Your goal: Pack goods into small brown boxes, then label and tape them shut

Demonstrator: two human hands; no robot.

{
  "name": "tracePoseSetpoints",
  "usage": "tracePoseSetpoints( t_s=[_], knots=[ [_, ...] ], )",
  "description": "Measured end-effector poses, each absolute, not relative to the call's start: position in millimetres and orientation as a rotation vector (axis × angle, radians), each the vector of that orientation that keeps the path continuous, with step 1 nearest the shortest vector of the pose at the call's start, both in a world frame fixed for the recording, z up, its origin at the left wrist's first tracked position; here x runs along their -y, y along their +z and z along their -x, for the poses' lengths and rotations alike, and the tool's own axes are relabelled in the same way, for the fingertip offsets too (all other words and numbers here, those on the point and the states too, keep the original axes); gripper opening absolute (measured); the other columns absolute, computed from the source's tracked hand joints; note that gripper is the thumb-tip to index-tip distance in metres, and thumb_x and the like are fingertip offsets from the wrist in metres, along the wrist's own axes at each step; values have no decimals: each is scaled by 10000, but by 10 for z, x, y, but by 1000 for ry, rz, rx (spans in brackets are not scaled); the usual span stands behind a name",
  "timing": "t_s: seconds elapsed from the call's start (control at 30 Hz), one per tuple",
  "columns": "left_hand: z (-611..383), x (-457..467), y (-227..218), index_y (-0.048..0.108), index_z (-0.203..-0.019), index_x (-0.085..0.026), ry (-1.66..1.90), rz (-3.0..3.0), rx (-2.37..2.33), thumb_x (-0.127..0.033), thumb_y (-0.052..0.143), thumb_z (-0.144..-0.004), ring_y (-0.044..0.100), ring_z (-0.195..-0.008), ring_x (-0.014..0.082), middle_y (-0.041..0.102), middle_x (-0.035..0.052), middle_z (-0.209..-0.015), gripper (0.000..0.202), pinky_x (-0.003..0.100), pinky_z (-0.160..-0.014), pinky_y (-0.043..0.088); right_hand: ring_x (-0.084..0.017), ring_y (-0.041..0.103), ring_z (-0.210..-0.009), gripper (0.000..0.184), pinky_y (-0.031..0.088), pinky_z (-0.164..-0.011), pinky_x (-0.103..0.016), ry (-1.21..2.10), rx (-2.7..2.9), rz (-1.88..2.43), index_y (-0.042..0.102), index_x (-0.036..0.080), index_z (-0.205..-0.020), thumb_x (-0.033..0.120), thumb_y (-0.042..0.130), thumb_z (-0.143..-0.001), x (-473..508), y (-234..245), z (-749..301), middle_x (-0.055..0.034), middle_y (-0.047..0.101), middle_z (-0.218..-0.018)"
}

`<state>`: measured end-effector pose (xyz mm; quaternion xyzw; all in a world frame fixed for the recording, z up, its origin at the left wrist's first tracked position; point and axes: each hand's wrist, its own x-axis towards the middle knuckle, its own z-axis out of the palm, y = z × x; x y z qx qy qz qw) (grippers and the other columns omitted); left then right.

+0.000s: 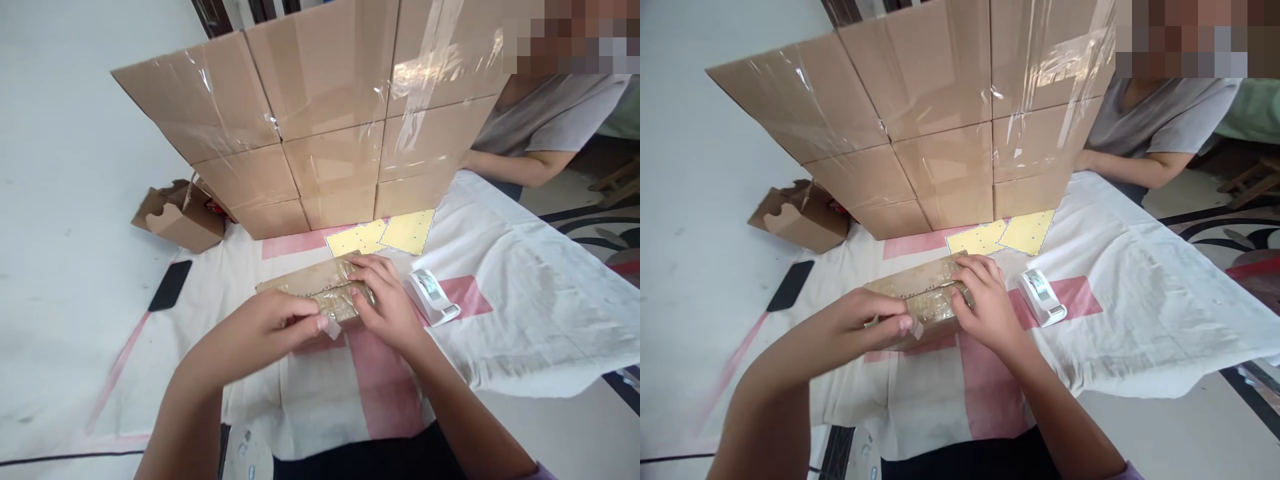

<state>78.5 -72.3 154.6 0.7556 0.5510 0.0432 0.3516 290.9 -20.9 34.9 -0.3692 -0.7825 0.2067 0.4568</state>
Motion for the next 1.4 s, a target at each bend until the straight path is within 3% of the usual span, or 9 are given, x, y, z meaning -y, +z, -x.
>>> tracePoseSetpoints(
  t_s=[0.43,0.87,1.4],
  knots=[
    [-698,134,1643,448,-610,-197,-273,-1991,-1284,-403,494,-959,350,-512,95,395,-58,-547,407,274,-507,247,-306,523,-1303,173,417,-1097,-608,717,1648,791,616,239,-827,85,540,-804,158,173,-2874,-73,706,-1218],
    [-792,-212,1484,480,-554,-198,-455,-2122,-1212,-292,540,-897,359,-457,104,507,-49,-524,361,323,-522,215,-334,554,-1261,208,447,-1058,-621,748,1634,848,626,238,-837,62,538,-769,112,206,-2828,-76,710,-1205],
    [-708,-240,1260,591,-577,-236,-548,-2294,-1219,-377,533,-916,303,-445,129,511,-5,-512,372,351,-582,253,-337,548,-1262,233,416,-1092,-622,758,1650,890,609,249,-844,49,544,-743,158,191,-2845,-46,701,-1215]
  ],
)
